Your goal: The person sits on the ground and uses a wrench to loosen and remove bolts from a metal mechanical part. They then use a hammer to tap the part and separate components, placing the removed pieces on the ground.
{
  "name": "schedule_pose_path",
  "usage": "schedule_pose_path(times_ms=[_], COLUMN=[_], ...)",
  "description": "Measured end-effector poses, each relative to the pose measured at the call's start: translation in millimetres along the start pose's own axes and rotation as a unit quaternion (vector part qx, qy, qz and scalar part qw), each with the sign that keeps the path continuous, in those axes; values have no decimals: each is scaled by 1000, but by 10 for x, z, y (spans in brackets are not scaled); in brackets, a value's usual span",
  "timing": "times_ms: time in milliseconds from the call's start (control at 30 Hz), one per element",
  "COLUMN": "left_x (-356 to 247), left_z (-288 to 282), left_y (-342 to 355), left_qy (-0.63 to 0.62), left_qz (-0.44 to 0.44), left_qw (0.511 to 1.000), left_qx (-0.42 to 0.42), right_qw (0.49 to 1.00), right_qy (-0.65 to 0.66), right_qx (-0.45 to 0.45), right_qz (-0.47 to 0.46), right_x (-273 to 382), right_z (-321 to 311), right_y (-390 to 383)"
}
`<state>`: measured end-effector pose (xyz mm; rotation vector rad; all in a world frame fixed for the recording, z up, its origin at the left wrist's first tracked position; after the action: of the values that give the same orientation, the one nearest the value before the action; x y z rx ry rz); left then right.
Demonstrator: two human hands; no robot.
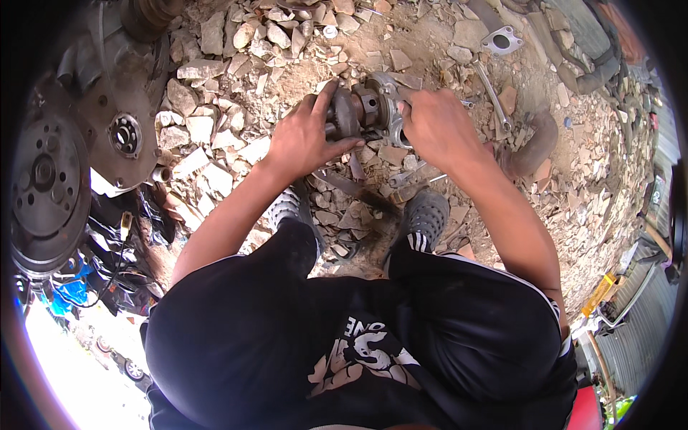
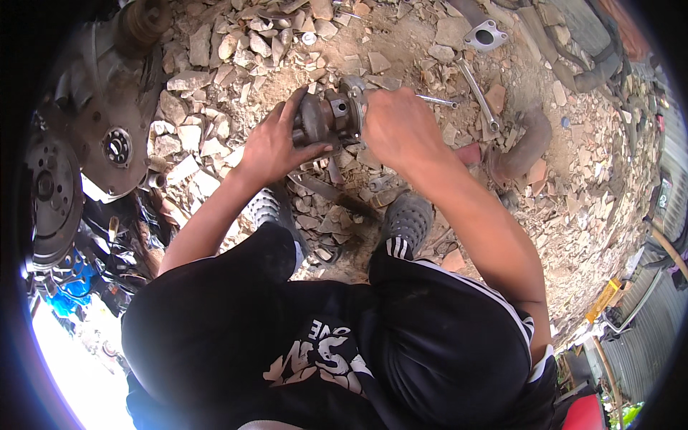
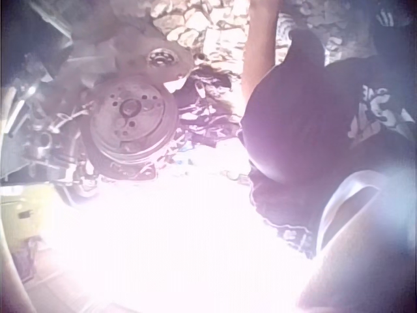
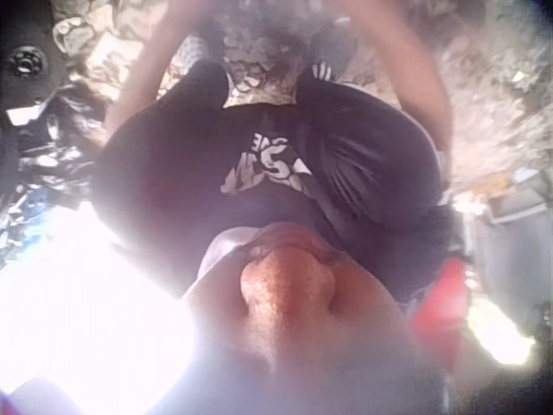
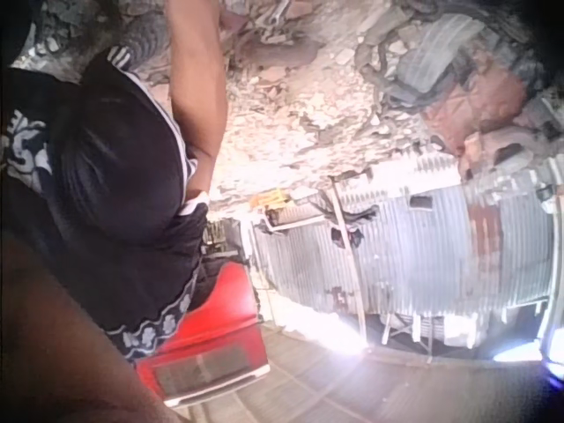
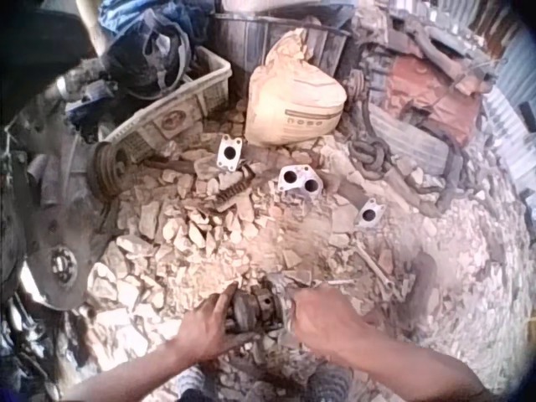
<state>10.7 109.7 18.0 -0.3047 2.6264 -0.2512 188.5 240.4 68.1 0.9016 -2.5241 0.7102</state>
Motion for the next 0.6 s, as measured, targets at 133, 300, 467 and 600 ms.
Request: schedule_pose_path(times_ms=[133, 300, 467, 600], left_x=[9, 29, -28, -18], left_z=[6, 35, -16, -22], left_y=[-7, -8, 4, -11], left_qy=[6, -2, 1, 14], left_qz=[-20, -14, -2, -7], left_qw=[1000, 1000, 1000, 1000], left_qx=[18, 10, 19, 20], right_qw=[998, 996, 998, 1000], right_qy=[-37, -56, -45, -5], right_qx=[-17, -10, -26, 16], right_qz=[-41, -70, -23, -3], right_x=[78, 96, 84, -13], right_z=[9, 82, 165, 2], right_y=[12, 100, -11, -197])
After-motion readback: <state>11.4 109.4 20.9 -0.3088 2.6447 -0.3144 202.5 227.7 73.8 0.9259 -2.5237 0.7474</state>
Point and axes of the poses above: each hand's wrist, its own y-axis towards the middle knuckle, its own z-axis out of the palm, x = y × z, the point moved 4 cm from there along y, towards the middle knuckle, and after that the axes turned 4 degrees about -x, right-handed, at the moved point
